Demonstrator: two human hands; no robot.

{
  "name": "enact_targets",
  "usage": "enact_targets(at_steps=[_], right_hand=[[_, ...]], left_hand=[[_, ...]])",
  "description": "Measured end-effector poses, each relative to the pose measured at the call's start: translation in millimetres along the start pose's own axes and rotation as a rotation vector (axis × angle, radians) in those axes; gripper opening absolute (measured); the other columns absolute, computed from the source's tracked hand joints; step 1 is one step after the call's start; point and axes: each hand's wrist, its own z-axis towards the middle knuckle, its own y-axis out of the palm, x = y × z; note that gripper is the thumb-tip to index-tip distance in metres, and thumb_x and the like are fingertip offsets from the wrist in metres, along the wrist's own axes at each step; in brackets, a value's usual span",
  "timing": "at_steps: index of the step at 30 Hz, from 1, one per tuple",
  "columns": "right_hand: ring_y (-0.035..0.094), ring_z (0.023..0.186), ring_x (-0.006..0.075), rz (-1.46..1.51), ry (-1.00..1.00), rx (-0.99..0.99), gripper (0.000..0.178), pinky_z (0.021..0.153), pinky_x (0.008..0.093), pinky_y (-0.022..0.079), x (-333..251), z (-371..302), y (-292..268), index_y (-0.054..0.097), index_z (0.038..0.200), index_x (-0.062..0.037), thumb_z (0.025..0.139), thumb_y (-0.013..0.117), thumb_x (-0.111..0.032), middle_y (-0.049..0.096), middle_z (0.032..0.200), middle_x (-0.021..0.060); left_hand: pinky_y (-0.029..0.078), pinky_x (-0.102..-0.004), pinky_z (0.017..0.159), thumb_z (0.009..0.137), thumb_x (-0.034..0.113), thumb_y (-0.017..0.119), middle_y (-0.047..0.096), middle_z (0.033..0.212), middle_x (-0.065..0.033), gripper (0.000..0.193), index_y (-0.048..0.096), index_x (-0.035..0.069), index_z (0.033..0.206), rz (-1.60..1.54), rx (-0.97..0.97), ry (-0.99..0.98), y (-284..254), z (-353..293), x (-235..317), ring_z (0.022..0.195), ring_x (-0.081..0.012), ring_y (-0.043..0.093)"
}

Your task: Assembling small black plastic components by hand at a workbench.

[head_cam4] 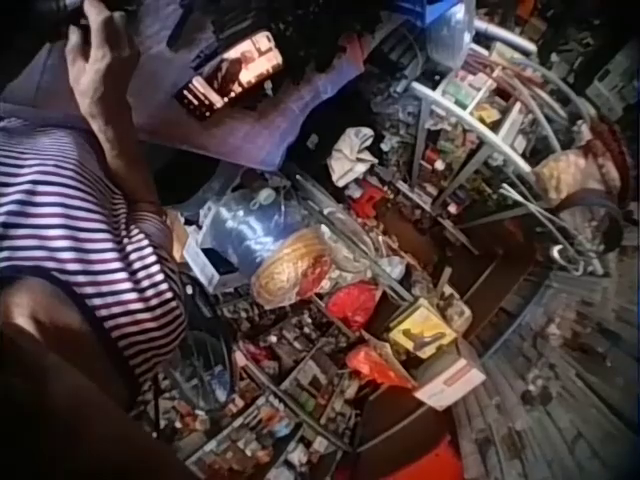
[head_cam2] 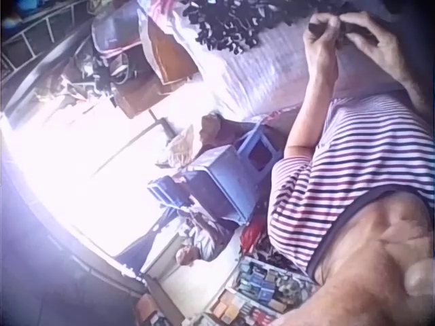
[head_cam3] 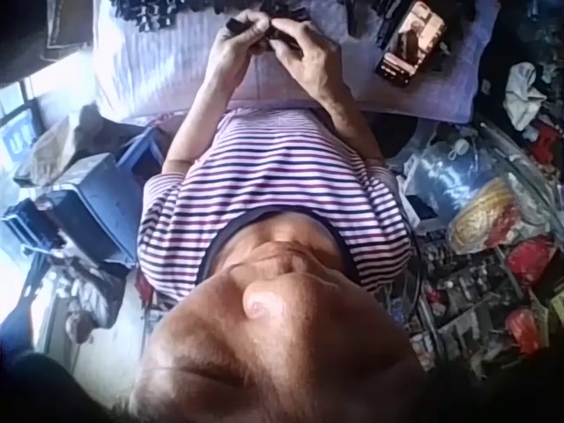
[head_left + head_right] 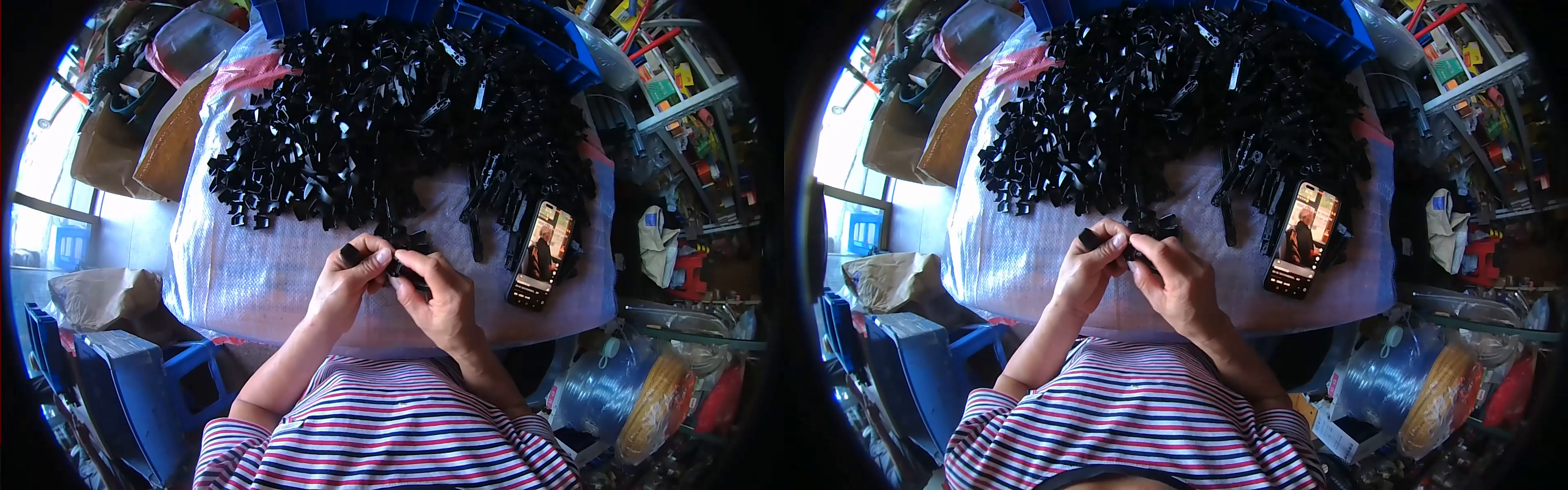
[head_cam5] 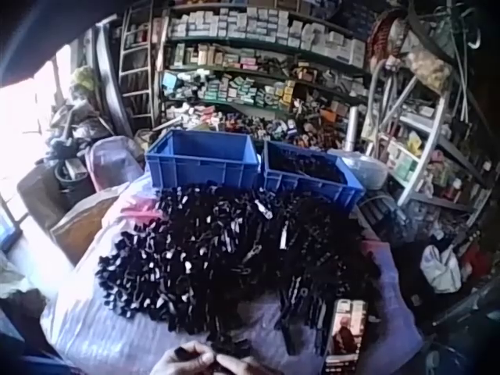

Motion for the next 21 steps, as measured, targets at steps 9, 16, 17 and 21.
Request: enact_targets(at_steps=[9, 16, 17, 21], right_hand=[[0.053, 0.075, 0.0072, 0.522, 0.428, 0.014, 0.023, 0.067, 0.0191, 0.043, -2.5, -3.8, -17.5, 0.057, 0.104, 0.0005, 0.084, 0.062, -0.01, 0.056, 0.088, 0.0033], [0.048, 0.063, 0.0071, 0.269, 0.362, 0.014, 0.024, 0.057, 0.0205, 0.04, -5.2, -6.8, -17.3, 0.058, 0.101, -0.0001, 0.089, 0.057, -0.021, 0.056, 0.071, 0.0022], [0.052, 0.061, 0.0106, 0.232, 0.36, -0.025, 0.023, 0.056, 0.0227, 0.042, -7.7, -5.5, -20.7, 0.058, 0.1, -0.0003, 0.089, 0.056, -0.02, 0.057, 0.07, 0.0056], [0.043, 0.057, 0.0068, 0.237, 0.373, -0.061, 0.022, 0.052, 0.0214, 0.036, -12.1, -3.8, -21.2, 0.059, 0.095, -0.0001, 0.09, 0.055, -0.021, 0.05, 0.063, 0.0004]], left_hand=[[0.041, -0.0231, 0.058, 0.086, 0.018, 0.059, 0.057, 0.075, -0.0032, 0.014, 0.058, 0.004, 0.09, -0.008, -0.003, 0.065, 7.3, 4.0, 0.9, 0.063, -0.0111, 0.051], [0.044, -0.0201, 0.058, 0.086, 0.019, 0.06, 0.06, 0.075, -0.0014, 0.017, 0.06, 0.003, 0.092, 0.003, 0.01, 0.068, 6.3, 6.6, 0.8, 0.062, -0.0069, 0.052], [0.044, -0.0204, 0.059, 0.086, 0.018, 0.06, 0.061, 0.076, -0.0019, 0.017, 0.061, 0.003, 0.093, 0.006, 0.012, 0.075, 4.8, 6.9, 0.6, 0.063, -0.0067, 0.053], [0.044, -0.0203, 0.059, 0.086, 0.018, 0.06, 0.061, 0.077, -0.0015, 0.016, 0.061, 0.003, 0.093, 0.043, 0.001, 0.129, 2.8, 5.3, -1.0, 0.064, -0.0066, 0.053]])
